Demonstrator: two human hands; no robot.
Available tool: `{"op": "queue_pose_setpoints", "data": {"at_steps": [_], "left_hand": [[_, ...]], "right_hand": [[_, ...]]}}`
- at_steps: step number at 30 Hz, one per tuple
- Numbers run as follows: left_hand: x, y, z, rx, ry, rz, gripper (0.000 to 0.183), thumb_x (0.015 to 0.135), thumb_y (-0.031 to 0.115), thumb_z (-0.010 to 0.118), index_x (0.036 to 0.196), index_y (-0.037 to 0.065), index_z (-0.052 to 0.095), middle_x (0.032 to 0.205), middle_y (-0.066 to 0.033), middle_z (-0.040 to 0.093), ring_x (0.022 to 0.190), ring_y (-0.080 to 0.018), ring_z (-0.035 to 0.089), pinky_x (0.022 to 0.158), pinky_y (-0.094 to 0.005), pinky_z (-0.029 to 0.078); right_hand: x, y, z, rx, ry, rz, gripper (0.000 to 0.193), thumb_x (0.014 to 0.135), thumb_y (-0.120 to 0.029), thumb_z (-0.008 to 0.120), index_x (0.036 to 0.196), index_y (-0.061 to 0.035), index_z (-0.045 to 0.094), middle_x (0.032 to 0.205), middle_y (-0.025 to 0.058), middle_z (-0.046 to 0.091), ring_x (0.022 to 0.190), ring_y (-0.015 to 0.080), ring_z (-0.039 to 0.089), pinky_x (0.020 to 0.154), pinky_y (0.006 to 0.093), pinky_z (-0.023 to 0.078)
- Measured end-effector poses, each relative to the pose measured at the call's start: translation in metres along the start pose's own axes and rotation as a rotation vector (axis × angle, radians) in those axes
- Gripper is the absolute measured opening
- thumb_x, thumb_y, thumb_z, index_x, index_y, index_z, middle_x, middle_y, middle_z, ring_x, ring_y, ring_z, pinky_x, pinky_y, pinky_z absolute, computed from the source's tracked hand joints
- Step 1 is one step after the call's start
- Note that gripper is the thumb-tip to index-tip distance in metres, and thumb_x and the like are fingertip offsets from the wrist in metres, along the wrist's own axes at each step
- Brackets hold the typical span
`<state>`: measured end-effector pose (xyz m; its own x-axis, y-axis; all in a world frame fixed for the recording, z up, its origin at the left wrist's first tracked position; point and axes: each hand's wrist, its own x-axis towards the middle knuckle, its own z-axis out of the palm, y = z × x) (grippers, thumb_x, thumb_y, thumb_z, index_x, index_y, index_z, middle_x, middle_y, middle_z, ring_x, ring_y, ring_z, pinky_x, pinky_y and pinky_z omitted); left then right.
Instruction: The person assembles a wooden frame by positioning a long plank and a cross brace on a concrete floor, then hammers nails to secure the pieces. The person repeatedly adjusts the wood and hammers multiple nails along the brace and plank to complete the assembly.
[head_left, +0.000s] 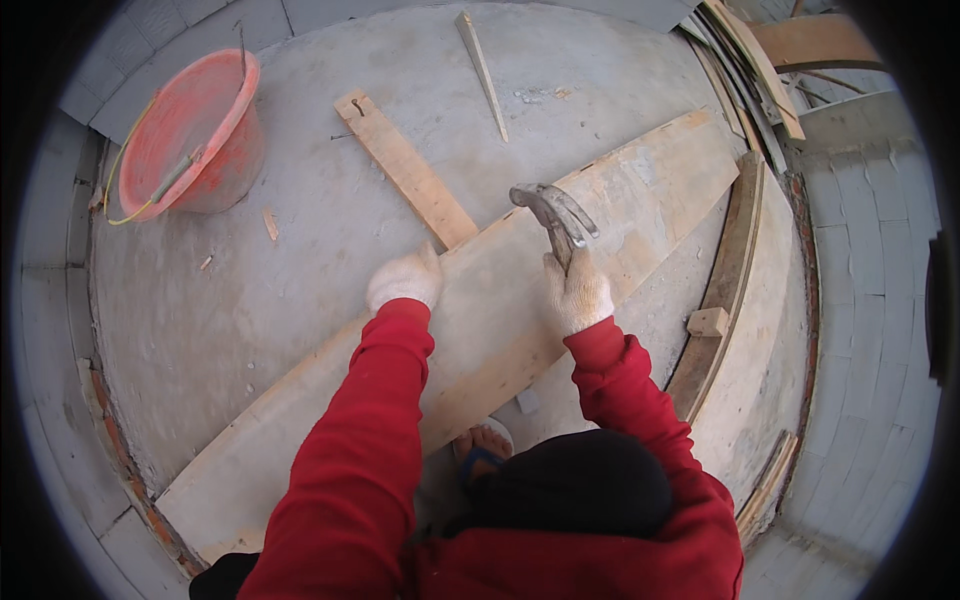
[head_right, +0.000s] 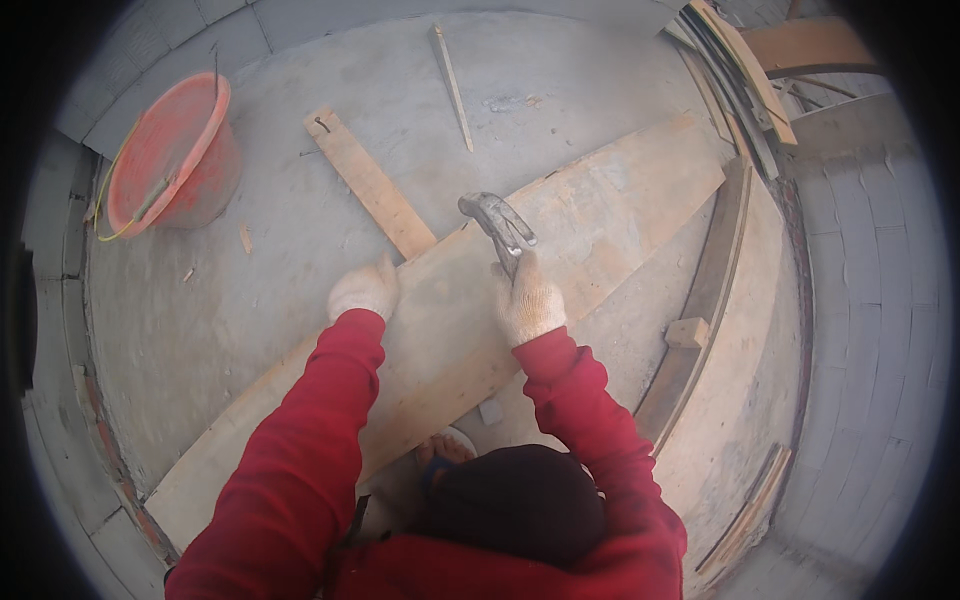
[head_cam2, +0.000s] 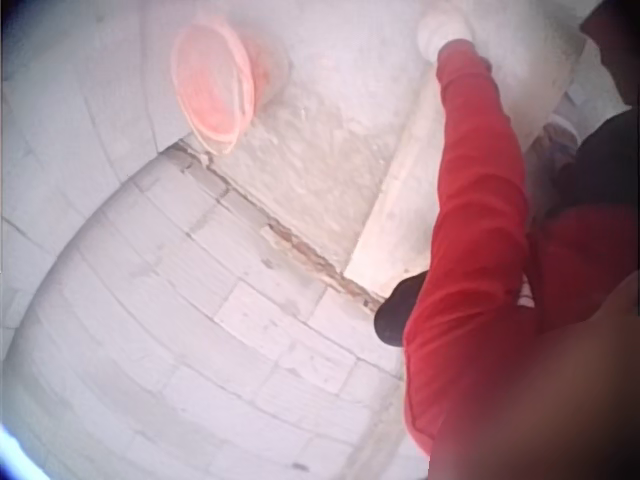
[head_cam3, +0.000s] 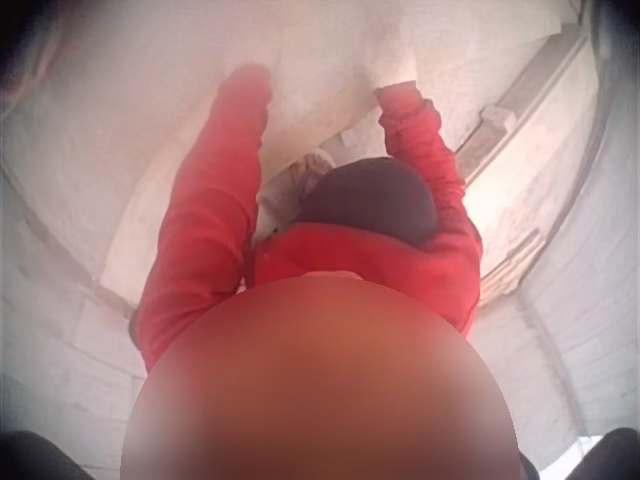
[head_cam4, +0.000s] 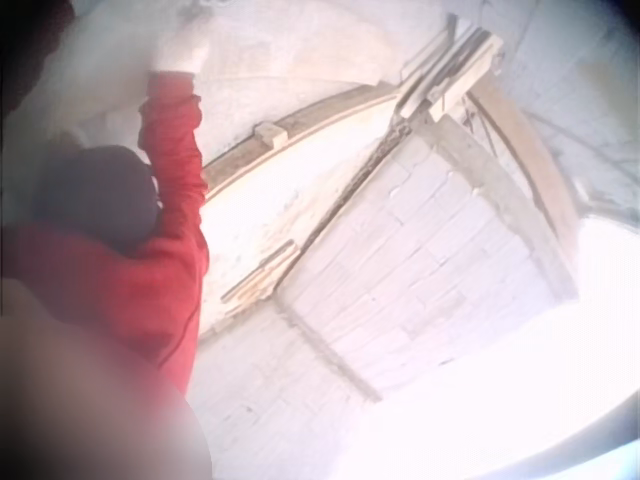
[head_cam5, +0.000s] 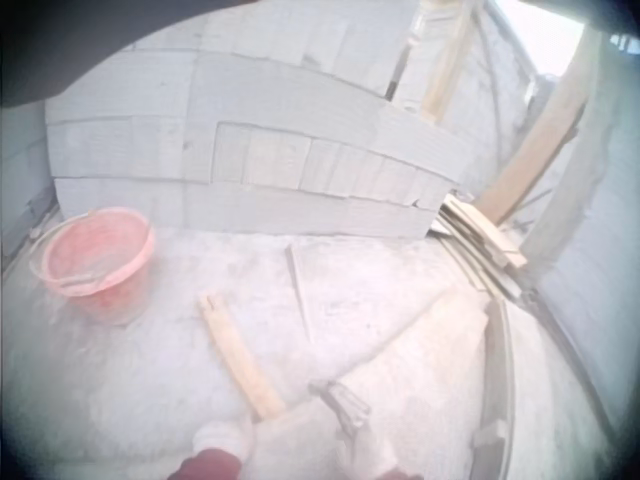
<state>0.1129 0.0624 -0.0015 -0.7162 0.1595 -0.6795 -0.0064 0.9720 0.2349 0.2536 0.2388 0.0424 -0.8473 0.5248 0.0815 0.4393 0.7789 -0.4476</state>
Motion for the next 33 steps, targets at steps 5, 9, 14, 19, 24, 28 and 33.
{"op": "queue_pose_setpoints", "data": {"at_steps": [5, 9, 14, 19, 24, 28, 33], "left_hand": [[-0.002, 0.002, 0.003, 0.046, -0.041, -0.003, 0.067, 0.106, 0.047, 0.02, 0.125, 0.005, 0.069, 0.129, -0.021, 0.066, 0.122, -0.0392, 0.062, 0.103, -0.0496, 0.049], [0.003, -0.003, 0.0, -0.008, 0.017, -0.018, 0.068, 0.106, 0.047, 0.02, 0.124, 0.005, 0.07, 0.128, -0.0218, 0.067, 0.121, -0.0394, 0.062, 0.103, -0.0493, 0.049], [-0.002, 0.008, -0.001, 0.005, 0.009, 0.016, 0.068, 0.106, 0.047, 0.019, 0.124, 0.005, 0.07, 0.127, -0.0222, 0.067, 0.122, -0.0398, 0.062, 0.103, -0.0496, 0.049], [-0.001, 0.001, -0.004, 0.0, 0.008, -0.027, 0.069, 0.106, 0.047, 0.019, 0.124, 0.005, 0.07, 0.127, -0.0222, 0.067, 0.121, -0.0402, 0.063, 0.102, -0.0505, 0.049], [0.004, -0.004, 0.004, 0.006, 0.028, -0.003, 0.07, 0.106, 0.047, 0.019, 0.123, 0.004, 0.071, 0.125, -0.0225, 0.068, 0.118, -0.0405, 0.064, 0.101, -0.0505, 0.05], [0.001, 0.007, -0.001, 0.011, 0.027, -0.002, 0.07, 0.106, 0.047, 0.019, 0.121, 0.004, 0.071, 0.124, -0.0229, 0.068, 0.118, -0.0405, 0.064, 0.101, -0.0506, 0.05], [-0.003, 0.003, -0.001, 0.021, 0.02, -0.017, 0.069, 0.106, 0.047, 0.02, 0.119, 0.004, 0.072, 0.123, -0.0227, 0.069, 0.117, -0.0402, 0.065, 0.1, -0.0509, 0.05]], "right_hand": [[0.008, -0.003, -0.019, 0.165, 0.1, -0.016, 0.028, 0.099, -0.021, 0.063, 0.115, 0.0004, 0.055, 0.079, 0.0236, 0.066, 0.069, 0.0377, 0.069, 0.059, 0.0435, 0.053], [0.008, -0.021, -0.03, 0.537, 0.261, 0.038, 0.02, 0.101, -0.02, 0.061, 0.109, -0.0028, 0.054, 0.071, 0.0087, 0.057, 0.058, 0.0167, 0.059, 0.051, 0.033, 0.049], [0.008, 0.015, 0.018, -0.127, -0.2, 0.092, 0.036, 0.1, -0.033, 0.058, 0.105, 0.0021, 0.051, 0.068, 0.0219, 0.062, 0.063, 0.0367, 0.07, 0.053, 0.0459, 0.054], [0.01, -0.029, -0.029, 0.249, -0.135, 0.198, 0.028, 0.1, -0.028, 0.058, 0.104, -0.0013, 0.049, 0.07, 0.0163, 0.061, 0.061, 0.0282, 0.07, 0.051, 0.0429, 0.054], [0.0, -0.029, -0.017, 0.763, 0.191, 0.34, 0.029, 0.102, -0.03, 0.055, 0.106, -0.0016, 0.052, 0.066, 0.016, 0.06, 0.061, 0.0276, 0.07, 0.05, 0.0407, 0.053], [0.011, 0.019, 0.03, 0.052, -0.112, 0.219, 0.031, 0.102, -0.031, 0.056, 0.107, -0.001, 0.052, 0.067, 0.0173, 0.062, 0.057, 0.0284, 0.069, 0.05, 0.0409, 0.053], [0.003, -0.017, 0.0, 0.269, 0.074, 0.169, 0.029, 0.102, -0.027, 0.055, 0.111, 0.0, 0.051, 0.065, 0.0169, 0.062, 0.057, 0.0254, 0.069, 0.047, 0.0377, 0.051]]}}
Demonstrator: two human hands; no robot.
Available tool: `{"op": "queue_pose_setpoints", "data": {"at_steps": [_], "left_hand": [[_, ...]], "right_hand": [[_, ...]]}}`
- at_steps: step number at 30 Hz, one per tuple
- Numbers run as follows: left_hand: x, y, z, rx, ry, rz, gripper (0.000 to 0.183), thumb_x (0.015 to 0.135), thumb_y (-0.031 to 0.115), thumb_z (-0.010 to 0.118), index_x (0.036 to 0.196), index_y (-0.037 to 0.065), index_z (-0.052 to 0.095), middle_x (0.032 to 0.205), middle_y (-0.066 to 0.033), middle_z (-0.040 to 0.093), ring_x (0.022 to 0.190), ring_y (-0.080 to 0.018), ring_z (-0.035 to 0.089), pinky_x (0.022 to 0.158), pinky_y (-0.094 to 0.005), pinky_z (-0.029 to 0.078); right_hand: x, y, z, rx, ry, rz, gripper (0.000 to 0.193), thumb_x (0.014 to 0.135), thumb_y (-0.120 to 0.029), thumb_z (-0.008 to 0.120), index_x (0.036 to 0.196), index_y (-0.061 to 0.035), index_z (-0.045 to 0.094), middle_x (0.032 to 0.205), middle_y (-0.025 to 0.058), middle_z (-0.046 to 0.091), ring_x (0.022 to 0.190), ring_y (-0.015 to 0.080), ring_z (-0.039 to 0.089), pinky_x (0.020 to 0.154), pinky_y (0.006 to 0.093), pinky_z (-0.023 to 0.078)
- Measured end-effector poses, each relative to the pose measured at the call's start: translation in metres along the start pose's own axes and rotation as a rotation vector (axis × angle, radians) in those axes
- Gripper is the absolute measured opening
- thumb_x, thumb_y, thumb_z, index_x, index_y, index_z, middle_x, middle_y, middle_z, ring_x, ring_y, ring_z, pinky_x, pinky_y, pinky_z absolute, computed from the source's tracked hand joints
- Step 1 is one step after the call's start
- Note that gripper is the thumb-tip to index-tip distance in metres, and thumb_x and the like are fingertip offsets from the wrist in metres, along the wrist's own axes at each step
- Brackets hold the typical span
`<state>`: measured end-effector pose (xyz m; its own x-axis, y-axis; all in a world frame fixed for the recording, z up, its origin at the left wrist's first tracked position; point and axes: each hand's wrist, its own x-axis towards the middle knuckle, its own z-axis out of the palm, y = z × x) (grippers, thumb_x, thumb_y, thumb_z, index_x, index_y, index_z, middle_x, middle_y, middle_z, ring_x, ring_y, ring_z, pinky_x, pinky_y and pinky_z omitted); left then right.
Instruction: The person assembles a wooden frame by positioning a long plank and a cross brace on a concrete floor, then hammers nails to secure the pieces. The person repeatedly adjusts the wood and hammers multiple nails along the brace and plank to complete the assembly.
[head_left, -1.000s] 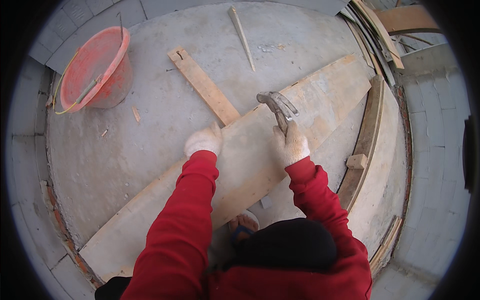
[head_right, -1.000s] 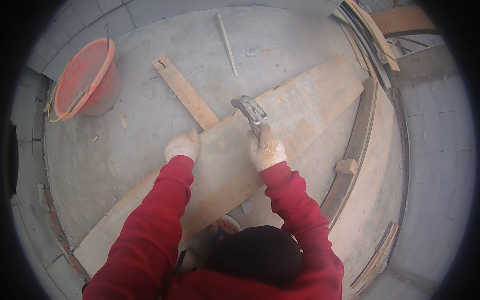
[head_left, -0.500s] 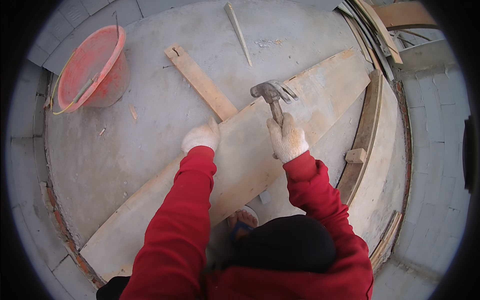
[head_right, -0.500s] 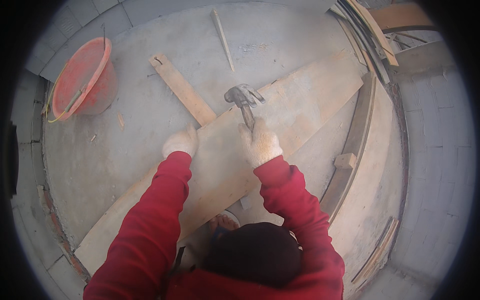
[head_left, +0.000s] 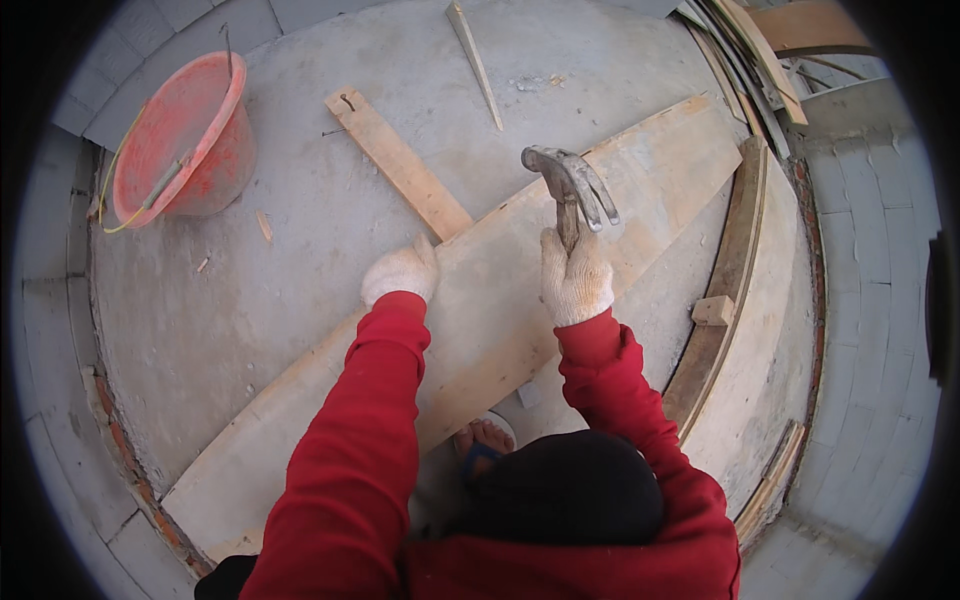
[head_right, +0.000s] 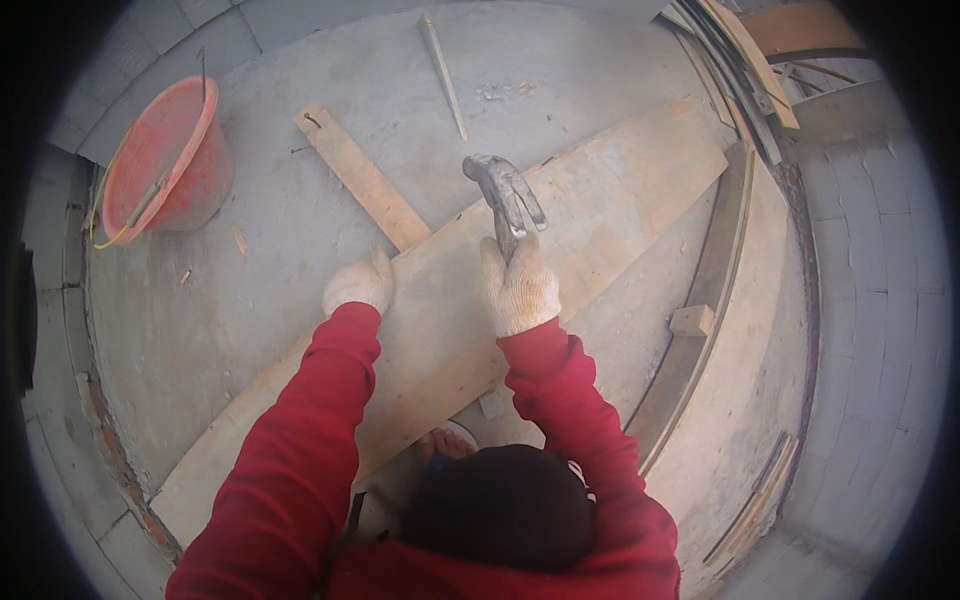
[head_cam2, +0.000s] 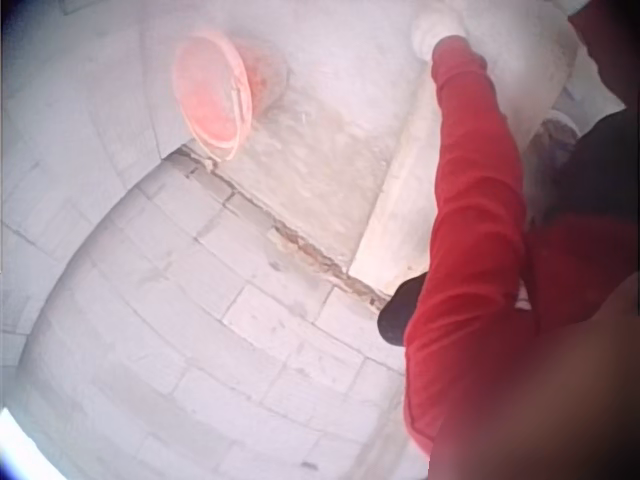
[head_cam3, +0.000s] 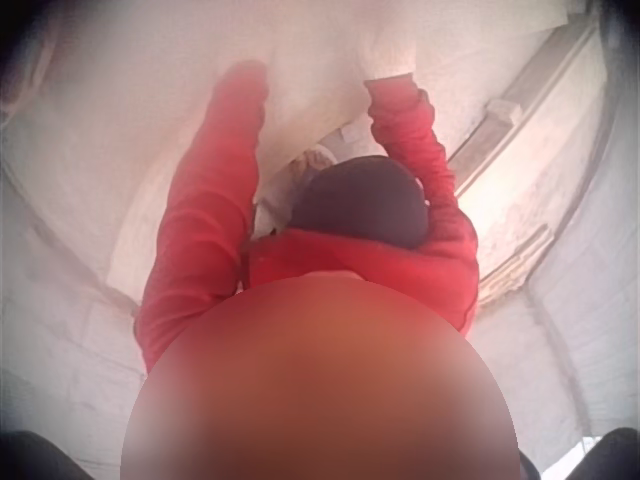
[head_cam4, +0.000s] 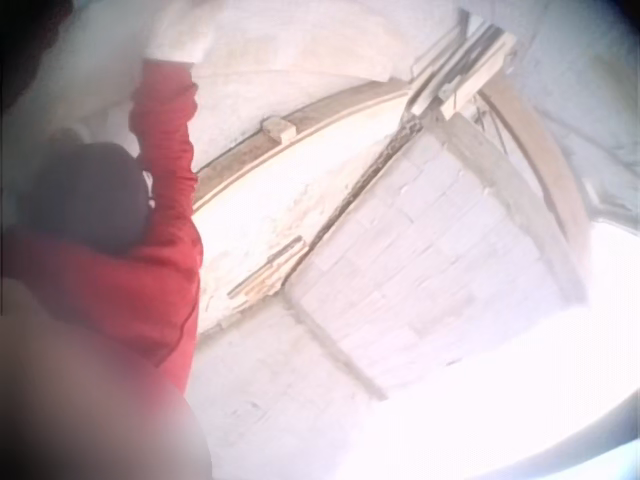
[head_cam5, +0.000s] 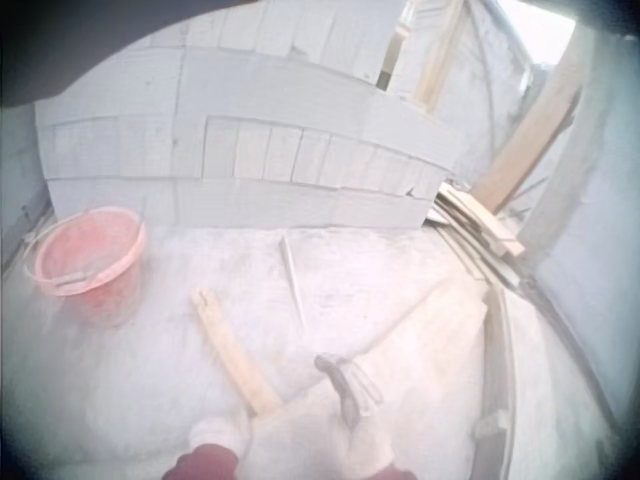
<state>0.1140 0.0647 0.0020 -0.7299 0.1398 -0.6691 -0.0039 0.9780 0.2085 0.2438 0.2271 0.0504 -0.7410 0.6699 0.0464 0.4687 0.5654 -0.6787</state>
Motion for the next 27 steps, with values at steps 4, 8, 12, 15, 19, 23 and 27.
{"op": "queue_pose_setpoints", "data": {"at_steps": [4, 8, 12, 15, 19, 23, 27], "left_hand": [[0.005, -0.002, 0.006, -0.014, 0.046, 0.022, 0.069, 0.106, 0.047, 0.021, 0.117, 0.004, 0.073, 0.121, -0.0236, 0.069, 0.116, -0.0416, 0.065, 0.1, -0.0514, 0.05], [0.009, 0.007, 0.004, -0.021, 0.055, 0.046, 0.068, 0.106, 0.046, 0.021, 0.117, 0.004, 0.073, 0.12, -0.023, 0.07, 0.116, -0.041, 0.065, 0.1, -0.0515, 0.05], [0.006, 0.001, 0.003, 0.032, 0.005, -0.022, 0.068, 0.106, 0.046, 0.021, 0.116, 0.004, 0.073, 0.121, -0.0225, 0.07, 0.116, -0.0398, 0.065, 0.1, -0.0509, 0.05], [0.004, -0.001, 0.004, 0.011, 0.027, -0.016, 0.069, 0.106, 0.046, 0.02, 0.117, 0.004, 0.073, 0.12, -0.023, 0.07, 0.116, -0.0399, 0.065, 0.1, -0.0505, 0.05], [0.004, 0.004, 0.002, -0.01, 0.027, 0.007, 0.069, 0.106, 0.046, 0.02, 0.119, 0.004, 0.072, 0.121, -0.0225, 0.069, 0.117, -0.0401, 0.065, 0.101, -0.0503, 0.05], [0.003, -0.001, 0.008, 0.034, 0.025, 0.0, 0.068, 0.106, 0.047, 0.02, 0.122, 0.005, 0.071, 0.123, -0.0211, 0.069, 0.117, -0.04, 0.065, 0.101, -0.0503, 0.05], [0.005, -0.003, 0.003, 0.002, 0.022, -0.034, 0.068, 0.106, 0.048, 0.021, 0.121, 0.005, 0.071, 0.123, -0.0212, 0.069, 0.117, -0.0405, 0.065, 0.1, -0.0505, 0.05]], "right_hand": [[-0.013, 0.014, 0.016, 0.183, 0.092, -0.078, 0.029, 0.098, -0.026, 0.06, 0.108, 0.0008, 0.054, 0.078, 0.028, 0.065, 0.077, 0.0463, 0.067, 0.067, 0.0489, 0.054], [0.0, 0.03, 0.023, -0.242, -0.386, 0.051, 0.035, 0.097, -0.029, 0.059, 0.111, 0.0024, 0.053, 0.079, 0.0359, 0.062, 0.081, 0.0542, 0.062, 0.062, 0.054, 0.051], [-0.014, -0.009, 0.001, 0.016, -0.136, -0.022, 0.027, 0.098, -0.02, 0.059, 0.11, 0.0035, 0.053, 0.078, 0.0249, 0.065, 0.067, 0.0416, 0.066, 0.058, 0.0487, 0.052], [-0.018, -0.015, -0.007, 0.354, 0.15, -0.106, 0.021, 0.099, -0.012, 0.059, 0.111, 0.004, 0.052, 0.08, 0.0146, 0.064, 0.059, 0.029, 0.062, 0.057, 0.0443, 0.052], [-0.006, 0.025, 0.017, -0.32, -0.257, 0.03, 0.033, 0.1, -0.028, 0.057, 0.112, 0.0019, 0.051, 0.075, 0.0264, 0.065, 0.066, 0.0445, 0.067, 0.06, 0.0509, 0.053], [0.003, 0.02, 0.023, -0.227, -0.269, 0.047, 0.037, 0.099, -0.036, 0.058, 0.11, -0.0009, 0.055, 0.075, 0.0292, 0.065, 0.073, 0.049, 0.067, 0.063, 0.0533, 0.052], [-0.006, -0.019, -0.002, 0.086, 0.065, 0.002, 0.033, 0.099, -0.03, 0.061, 0.114, -0.0012, 0.058, 0.075, 0.0272, 0.066, 0.071, 0.0482, 0.067, 0.062, 0.051, 0.052]]}}
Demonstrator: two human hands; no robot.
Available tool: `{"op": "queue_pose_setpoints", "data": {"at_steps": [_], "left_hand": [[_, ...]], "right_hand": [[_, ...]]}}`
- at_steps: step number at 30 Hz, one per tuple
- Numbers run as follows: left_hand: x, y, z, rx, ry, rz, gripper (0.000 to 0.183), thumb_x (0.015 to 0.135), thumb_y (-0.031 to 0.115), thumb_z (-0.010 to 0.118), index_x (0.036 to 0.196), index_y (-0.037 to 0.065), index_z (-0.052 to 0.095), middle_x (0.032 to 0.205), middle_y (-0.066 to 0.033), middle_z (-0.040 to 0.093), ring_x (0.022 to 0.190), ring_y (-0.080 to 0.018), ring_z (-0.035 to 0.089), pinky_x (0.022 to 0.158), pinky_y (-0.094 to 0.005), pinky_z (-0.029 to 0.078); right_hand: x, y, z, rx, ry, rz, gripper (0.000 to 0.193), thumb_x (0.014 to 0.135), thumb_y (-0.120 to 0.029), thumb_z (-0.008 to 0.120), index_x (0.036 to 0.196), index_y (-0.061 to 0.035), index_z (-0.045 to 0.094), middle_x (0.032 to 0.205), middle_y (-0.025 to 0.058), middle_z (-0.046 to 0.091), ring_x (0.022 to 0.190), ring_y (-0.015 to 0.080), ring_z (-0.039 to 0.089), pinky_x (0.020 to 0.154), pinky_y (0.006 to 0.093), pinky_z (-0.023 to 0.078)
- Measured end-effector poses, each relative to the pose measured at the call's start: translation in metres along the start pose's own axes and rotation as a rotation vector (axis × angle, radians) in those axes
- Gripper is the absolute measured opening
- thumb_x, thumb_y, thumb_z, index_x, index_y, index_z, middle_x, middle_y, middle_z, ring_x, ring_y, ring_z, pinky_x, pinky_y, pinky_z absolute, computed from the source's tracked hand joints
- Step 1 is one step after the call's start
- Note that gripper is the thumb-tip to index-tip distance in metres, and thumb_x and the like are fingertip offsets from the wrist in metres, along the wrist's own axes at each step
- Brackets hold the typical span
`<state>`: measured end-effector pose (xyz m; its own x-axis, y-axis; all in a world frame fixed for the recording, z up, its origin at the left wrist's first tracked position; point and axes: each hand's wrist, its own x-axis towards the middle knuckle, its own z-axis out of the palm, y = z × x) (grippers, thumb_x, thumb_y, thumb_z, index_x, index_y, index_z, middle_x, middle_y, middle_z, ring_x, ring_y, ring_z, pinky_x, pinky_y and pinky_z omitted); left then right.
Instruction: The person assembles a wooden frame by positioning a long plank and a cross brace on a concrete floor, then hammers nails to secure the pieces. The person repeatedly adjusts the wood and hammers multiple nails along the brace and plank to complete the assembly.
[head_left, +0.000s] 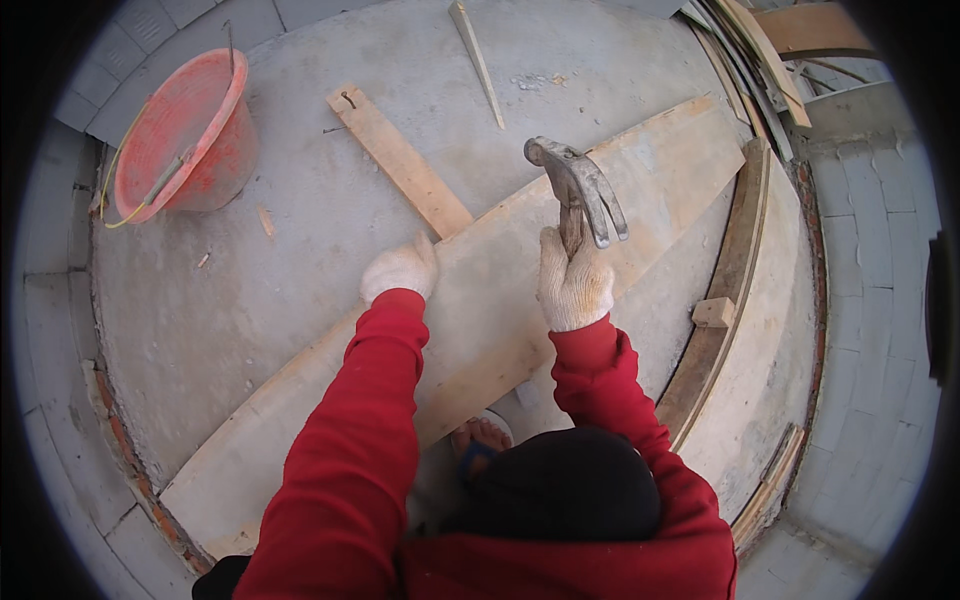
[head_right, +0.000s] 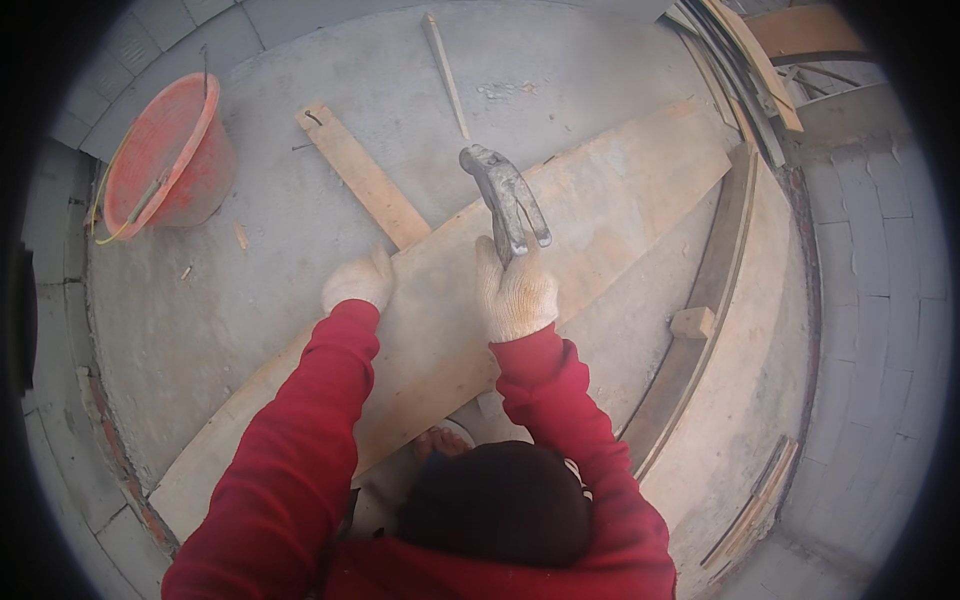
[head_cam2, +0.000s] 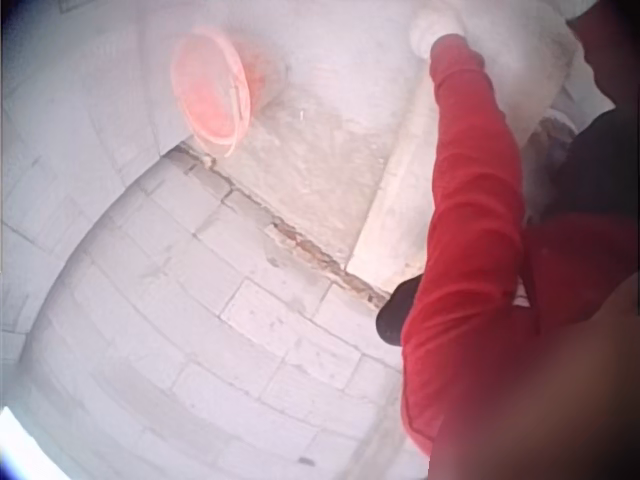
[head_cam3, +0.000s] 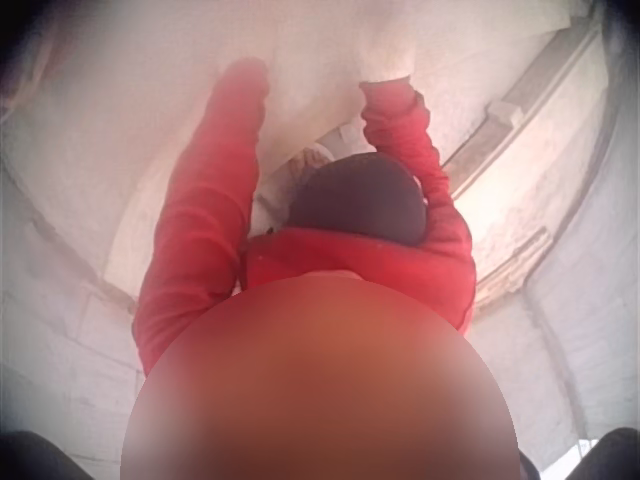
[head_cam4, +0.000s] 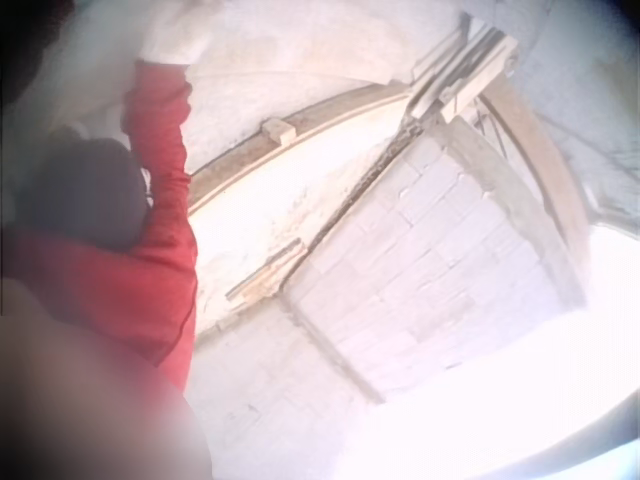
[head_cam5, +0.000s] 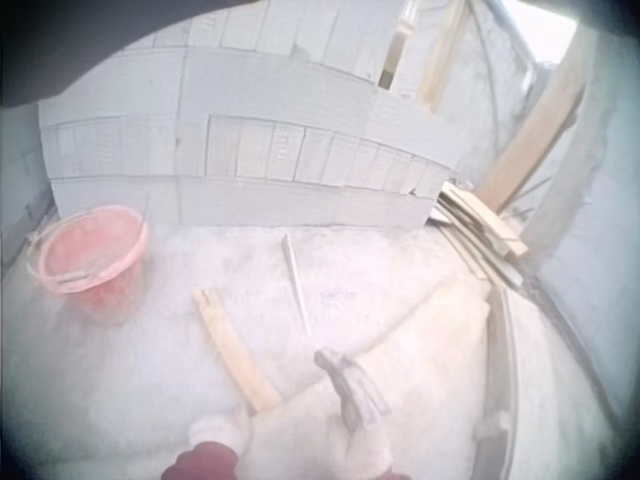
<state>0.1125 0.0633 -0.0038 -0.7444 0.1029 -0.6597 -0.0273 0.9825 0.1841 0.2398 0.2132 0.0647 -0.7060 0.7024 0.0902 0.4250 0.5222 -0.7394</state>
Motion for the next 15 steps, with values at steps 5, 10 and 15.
{"op": "queue_pose_setpoints", "data": {"at_steps": [5, 10, 15], "left_hand": [[-0.004, 0.004, -0.001, -0.005, 0.01, 0.066, 0.068, 0.105, 0.048, 0.021, 0.12, 0.005, 0.072, 0.122, -0.0214, 0.069, 0.117, -0.0408, 0.065, 0.098, -0.051, 0.051], [-0.004, 0.003, 0.004, 0.003, 0.052, 0.067, 0.07, 0.105, 0.05, 0.02, 0.118, 0.005, 0.073, 0.119, -0.0223, 0.07, 0.114, -0.0413, 0.066, 0.098, -0.051, 0.051], [0.003, -0.002, 0.009, 0.008, 0.081, 0.069, 0.072, 0.104, 0.054, 0.02, 0.12, 0.006, 0.072, 0.122, -0.0234, 0.068, 0.116, -0.0416, 0.065, 0.098, -0.0507, 0.05]], "right_hand": [[0.005, 0.047, 0.021, -0.404, -0.364, 0.145, 0.041, 0.098, -0.037, 0.059, 0.114, 0.0008, 0.057, 0.101, 0.0305, 0.068, 0.09, 0.0491, 0.067, 0.075, 0.0556, 0.053], [-0.005, 0.076, -0.012, -0.332, -0.204, 0.246, 0.042, 0.096, -0.042, 0.059, 0.113, -0.0039, 0.057, 0.088, 0.0276, 0.069, 0.087, 0.0491, 0.067, 0.075, 0.0555, 0.052], [-0.044, 0.124, -0.089, -0.491, 0.198, 0.375, 0.037, 0.093, -0.037, 0.064, 0.116, -0.0085, 0.061, 0.092, 0.0237, 0.071, 0.087, 0.0464, 0.068, 0.077, 0.0526, 0.053]]}}
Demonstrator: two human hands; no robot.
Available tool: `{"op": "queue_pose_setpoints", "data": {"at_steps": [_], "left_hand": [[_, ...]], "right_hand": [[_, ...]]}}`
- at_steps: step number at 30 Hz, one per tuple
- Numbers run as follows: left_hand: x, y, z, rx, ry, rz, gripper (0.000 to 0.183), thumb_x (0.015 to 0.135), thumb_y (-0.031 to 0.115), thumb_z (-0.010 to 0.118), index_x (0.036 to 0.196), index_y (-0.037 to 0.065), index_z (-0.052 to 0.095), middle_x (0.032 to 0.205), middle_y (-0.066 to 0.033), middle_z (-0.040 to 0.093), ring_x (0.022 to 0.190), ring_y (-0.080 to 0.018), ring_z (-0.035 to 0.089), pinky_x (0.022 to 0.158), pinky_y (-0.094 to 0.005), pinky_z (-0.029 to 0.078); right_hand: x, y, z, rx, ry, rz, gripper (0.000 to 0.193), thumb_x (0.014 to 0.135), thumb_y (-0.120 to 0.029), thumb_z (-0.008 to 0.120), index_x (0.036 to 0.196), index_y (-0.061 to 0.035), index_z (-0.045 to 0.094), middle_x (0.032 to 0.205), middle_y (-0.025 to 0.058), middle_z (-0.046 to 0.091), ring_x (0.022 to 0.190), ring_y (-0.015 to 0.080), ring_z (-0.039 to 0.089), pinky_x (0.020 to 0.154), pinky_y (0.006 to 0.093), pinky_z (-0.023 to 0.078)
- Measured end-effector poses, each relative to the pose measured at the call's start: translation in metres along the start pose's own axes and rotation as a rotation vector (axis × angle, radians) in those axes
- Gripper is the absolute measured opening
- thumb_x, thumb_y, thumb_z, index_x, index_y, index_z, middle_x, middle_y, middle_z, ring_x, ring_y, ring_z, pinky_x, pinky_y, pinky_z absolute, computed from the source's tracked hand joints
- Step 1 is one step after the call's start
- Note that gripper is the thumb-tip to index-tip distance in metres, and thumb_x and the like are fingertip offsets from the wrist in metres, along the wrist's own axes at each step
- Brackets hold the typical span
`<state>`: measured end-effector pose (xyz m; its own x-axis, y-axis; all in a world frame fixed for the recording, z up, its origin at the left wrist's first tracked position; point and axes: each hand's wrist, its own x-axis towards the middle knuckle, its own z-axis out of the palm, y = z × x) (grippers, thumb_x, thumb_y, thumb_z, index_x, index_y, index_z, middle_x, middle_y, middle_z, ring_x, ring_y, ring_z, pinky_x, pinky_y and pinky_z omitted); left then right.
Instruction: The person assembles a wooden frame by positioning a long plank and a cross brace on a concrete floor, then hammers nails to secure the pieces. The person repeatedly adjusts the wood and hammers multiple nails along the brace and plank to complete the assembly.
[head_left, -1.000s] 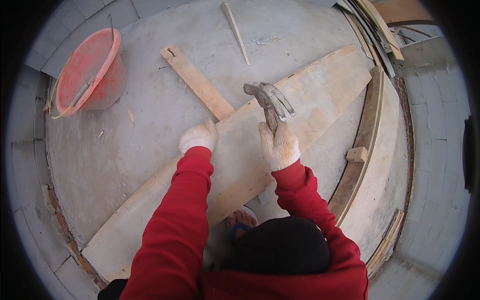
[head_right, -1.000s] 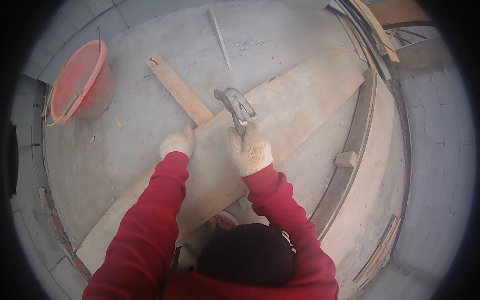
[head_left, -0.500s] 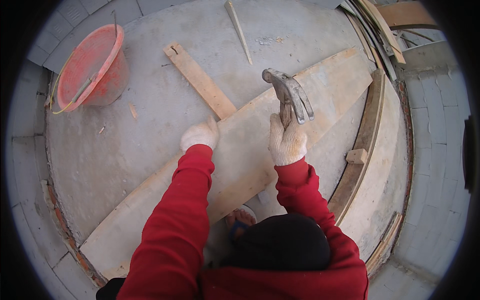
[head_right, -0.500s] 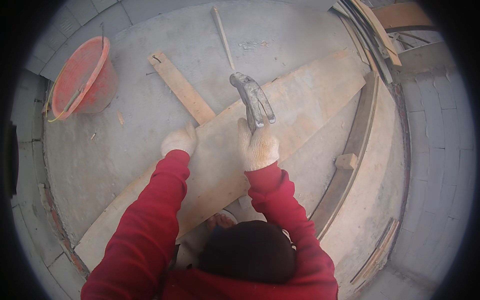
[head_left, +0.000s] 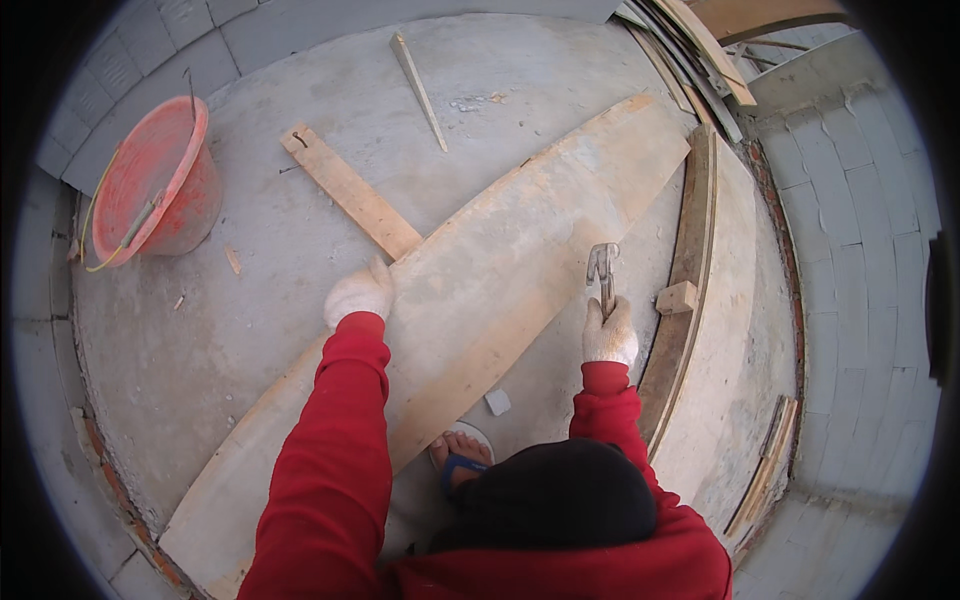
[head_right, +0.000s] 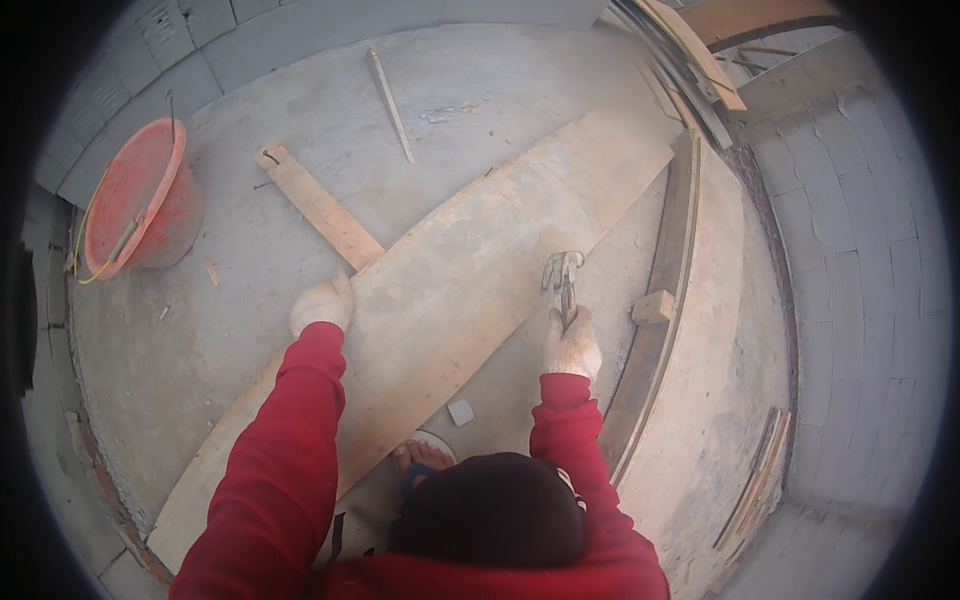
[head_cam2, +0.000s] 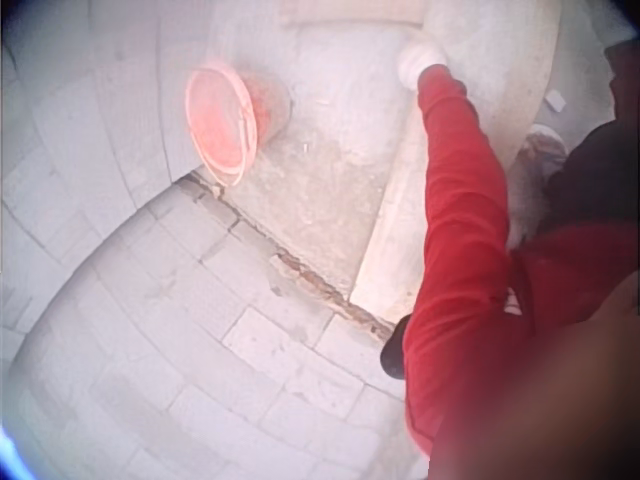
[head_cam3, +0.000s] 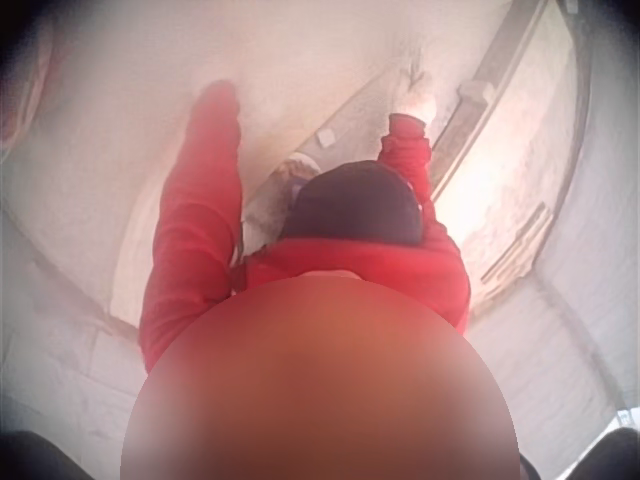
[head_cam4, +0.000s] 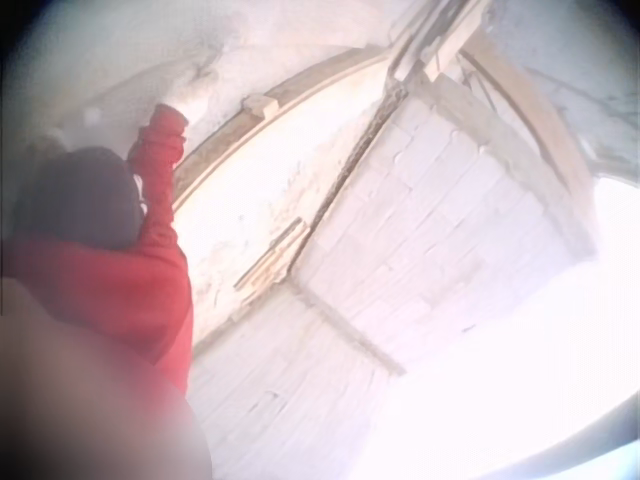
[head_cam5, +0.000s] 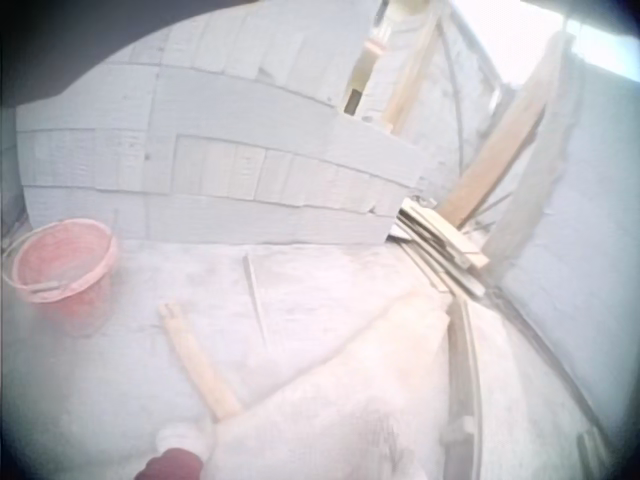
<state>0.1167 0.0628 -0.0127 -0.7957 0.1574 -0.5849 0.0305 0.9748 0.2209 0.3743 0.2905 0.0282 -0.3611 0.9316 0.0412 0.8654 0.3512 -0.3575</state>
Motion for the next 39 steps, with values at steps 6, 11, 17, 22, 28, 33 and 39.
{"op": "queue_pose_setpoints", "data": {"at_steps": [6, 11, 17, 22, 28, 33, 39], "left_hand": [[-0.012, 0.007, -0.007, -0.005, 0.011, 0.053, 0.073, 0.104, 0.057, 0.021, 0.122, 0.006, 0.071, 0.126, -0.0244, 0.066, 0.118, -0.0426, 0.063, 0.099, -0.0509, 0.05], [-0.013, -0.008, -0.011, 0.019, 0.072, 0.05, 0.074, 0.102, 0.058, 0.024, 0.118, 0.004, 0.071, 0.123, -0.0242, 0.067, 0.114, -0.0425, 0.064, 0.096, -0.0513, 0.051], [-0.044, -0.012, -0.052, 0.281, 0.063, 0.466, 0.042, 0.097, 0.036, 0.053, 0.111, 0.001, 0.07, 0.1, -0.0222, 0.072, 0.092, -0.0418, 0.069, 0.082, -0.05, 0.055], [-0.011, -0.025, -0.073, 0.15, -0.018, 0.572, 0.051, 0.088, 0.026, 0.071, 0.133, 0.006, 0.059, 0.092, -0.0224, 0.071, 0.082, -0.0379, 0.07, 0.078, -0.0497, 0.056], [0.038, 0.023, -0.09, 0.92, 0.387, 0.836, 0.082, 0.078, 0.014, 0.079, 0.152, 0.019, 0.045, 0.149, -0.0081, 0.048, 0.144, -0.0345, 0.036, 0.118, -0.0433, 0.038], [0.079, 0.073, -0.088, 1.2, 0.054, 0.954, 0.057, 0.089, 0.01, 0.067, 0.143, 0.021, 0.051, 0.138, -0.0046, 0.057, 0.139, -0.0209, 0.046, 0.128, -0.0497, 0.021], [0.113, 0.158, -0.075, 0.881, 0.27, 0.837, 0.054, 0.092, 0.006, 0.062, 0.143, 0.02, 0.051, 0.136, -0.0071, 0.057, 0.135, -0.0208, 0.05, 0.12, -0.0528, 0.033]], "right_hand": [[0.008, 0.076, 0.016, -0.278, 0.002, 0.111, 0.049, 0.084, -0.032, 0.074, 0.125, -0.0068, 0.062, 0.12, 0.0232, 0.064, 0.114, 0.0427, 0.06, 0.093, 0.0506, 0.05], [-0.014, -0.066, 0.039, 0.22, -0.021, -0.751, 0.042, 0.085, -0.018, 0.073, 0.123, -0.0026, 0.063, 0.13, 0.0199, 0.058, 0.122, 0.0425, 0.053, 0.103, 0.0502, 0.046], [-0.027, -0.206, 0.052, 0.299, -0.576, -1.358, 0.065, 0.082, -0.044, 0.076, 0.128, -0.0011, 0.059, 0.102, 0.0124, 0.068, 0.105, 0.0343, 0.062, 0.106, 0.0459, 0.041], [-0.033, -0.202, 0.042, 0.313, -0.624, -1.242, 0.07, 0.081, -0.05, 0.075, 0.129, -0.0014, 0.059, 0.078, 0.0083, 0.067, 0.085, 0.0318, 0.063, 0.1, 0.0445, 0.043], [-0.04, -0.182, 0.03, 0.465, -0.409, -1.328, 0.047, 0.077, -0.044, 0.078, 0.107, -0.0076, 0.071, 0.076, 0.0071, 0.063, 0.079, 0.0277, 0.062, 0.099, 0.0461, 0.046], [-0.043, -0.18, 0.035, 0.526, -0.361, -1.32, 0.032, 0.075, -0.038, 0.079, 0.087, -0.0099, 0.072, 0.076, 0.0057, 0.06, 0.083, 0.0259, 0.06, 0.106, 0.047, 0.043], [-0.03, -0.193, 0.038, 0.237, -0.606, -1.433, 0.03, 0.082, -0.03, 0.071, 0.1, -0.0065, 0.072, 0.095, 0.0106, 0.066, 0.097, 0.0293, 0.061, 0.109, 0.0476, 0.041]]}}
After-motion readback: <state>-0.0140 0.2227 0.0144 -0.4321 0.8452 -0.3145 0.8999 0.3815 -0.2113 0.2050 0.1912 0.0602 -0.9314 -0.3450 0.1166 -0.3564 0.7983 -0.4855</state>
